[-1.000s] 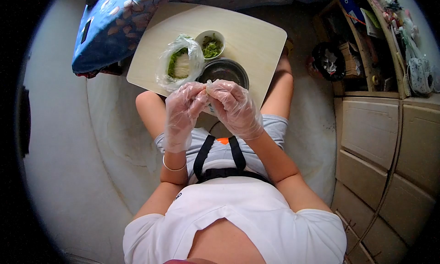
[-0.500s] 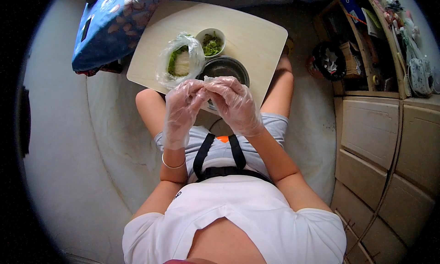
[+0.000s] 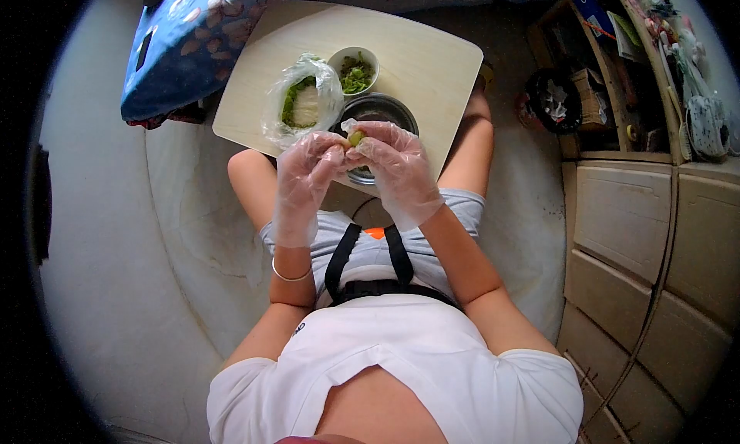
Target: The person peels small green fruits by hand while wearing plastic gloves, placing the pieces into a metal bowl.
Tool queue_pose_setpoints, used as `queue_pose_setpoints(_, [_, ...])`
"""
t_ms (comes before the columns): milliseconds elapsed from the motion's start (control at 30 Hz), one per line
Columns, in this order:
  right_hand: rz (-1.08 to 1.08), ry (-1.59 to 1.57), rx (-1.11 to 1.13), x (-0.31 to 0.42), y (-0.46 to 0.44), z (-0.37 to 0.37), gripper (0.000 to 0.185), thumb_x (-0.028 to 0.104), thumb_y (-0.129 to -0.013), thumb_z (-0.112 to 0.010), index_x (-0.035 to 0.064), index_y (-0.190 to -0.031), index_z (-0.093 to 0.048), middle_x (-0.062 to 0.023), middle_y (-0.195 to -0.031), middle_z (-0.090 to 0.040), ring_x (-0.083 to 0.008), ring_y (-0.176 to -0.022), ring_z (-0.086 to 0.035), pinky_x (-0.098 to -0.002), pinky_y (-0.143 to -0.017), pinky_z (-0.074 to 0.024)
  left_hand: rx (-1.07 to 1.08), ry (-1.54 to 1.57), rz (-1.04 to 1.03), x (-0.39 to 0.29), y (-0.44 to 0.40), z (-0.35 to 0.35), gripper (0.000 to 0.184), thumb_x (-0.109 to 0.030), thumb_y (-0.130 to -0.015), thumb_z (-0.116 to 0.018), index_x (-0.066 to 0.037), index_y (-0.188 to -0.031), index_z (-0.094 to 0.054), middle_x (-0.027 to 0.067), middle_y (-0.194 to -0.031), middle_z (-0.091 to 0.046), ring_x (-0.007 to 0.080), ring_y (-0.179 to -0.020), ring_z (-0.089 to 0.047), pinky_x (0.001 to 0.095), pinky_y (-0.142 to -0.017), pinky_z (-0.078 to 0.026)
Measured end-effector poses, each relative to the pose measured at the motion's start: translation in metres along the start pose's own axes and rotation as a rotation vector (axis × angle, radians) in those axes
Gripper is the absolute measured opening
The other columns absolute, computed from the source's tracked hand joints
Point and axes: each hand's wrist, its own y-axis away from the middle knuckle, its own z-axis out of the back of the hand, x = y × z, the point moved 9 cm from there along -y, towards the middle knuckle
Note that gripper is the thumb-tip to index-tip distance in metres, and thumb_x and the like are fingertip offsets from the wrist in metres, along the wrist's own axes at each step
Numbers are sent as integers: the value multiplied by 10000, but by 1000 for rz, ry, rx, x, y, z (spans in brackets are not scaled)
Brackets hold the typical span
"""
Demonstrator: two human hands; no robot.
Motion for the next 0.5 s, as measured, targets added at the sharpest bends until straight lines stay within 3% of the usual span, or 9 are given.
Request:
queue_pose_setpoints(133, [-43, -124, 102, -6, -2, -1, 229, 31, -922, -622, -28, -1143, -626, -154, -1067, -680, -226, -913, -690, -345, -844, -575, -52, 46, 101, -1, 3, 5, 81, -19, -921, -613, 46, -962, -640, 97, -856, -658, 101, -766, -630, 256, -674, -530])
queue_pose_setpoints(200, [-41, -134, 115, -7, -2, -2, 223, 27, -922, -618, -26, -1139, -624, -152, -1064, -680, -228, -909, -690, -347, -842, -576, -131, -330, -42, -14, 1, 14, 82, -21, -897, -634, 23, -965, -650, 110, -851, -660, 149, -724, -644, 283, -658, -520])
queue_pose_setpoints(233, [-22, -79, 111, -4, -1, -3, 217, 19, -920, -617, -25, -1133, -624, -149, -1063, -680, -224, -916, -687, -348, -847, -573, -132, -330, -41, -18, 1, 14, 82, -21, -897, -634, 23, -965, -650, 110, -851, -660, 149, -724, -644, 283, -658, -520])
queue_pose_setpoints(300, [-5, -25, 108, -2, 1, -6, 212, 12, -918, -615, -24, -1127, -623, -145, -1062, -681, -221, -923, -685, -349, -853, -569, -105, -722, -353, -53, 6, -2, 98, -40, -875, -663, -2, -964, -660, 138, -864, -655, 257, -706, -653, 337, -652, -516])
queue_pose_setpoints(500, [61, 207, -12, 7, 3, -5, 215, -4, -901, -633, -18, -1115, -628, -113, -1072, -681, -172, -982, -655, -309, -900, -533, -20, -787, -394, -56, 8, -16, 117, -62, -883, -685, 0, -982, -671, 156, -885, -667, 304, -772, -660, 356, -698, -517])
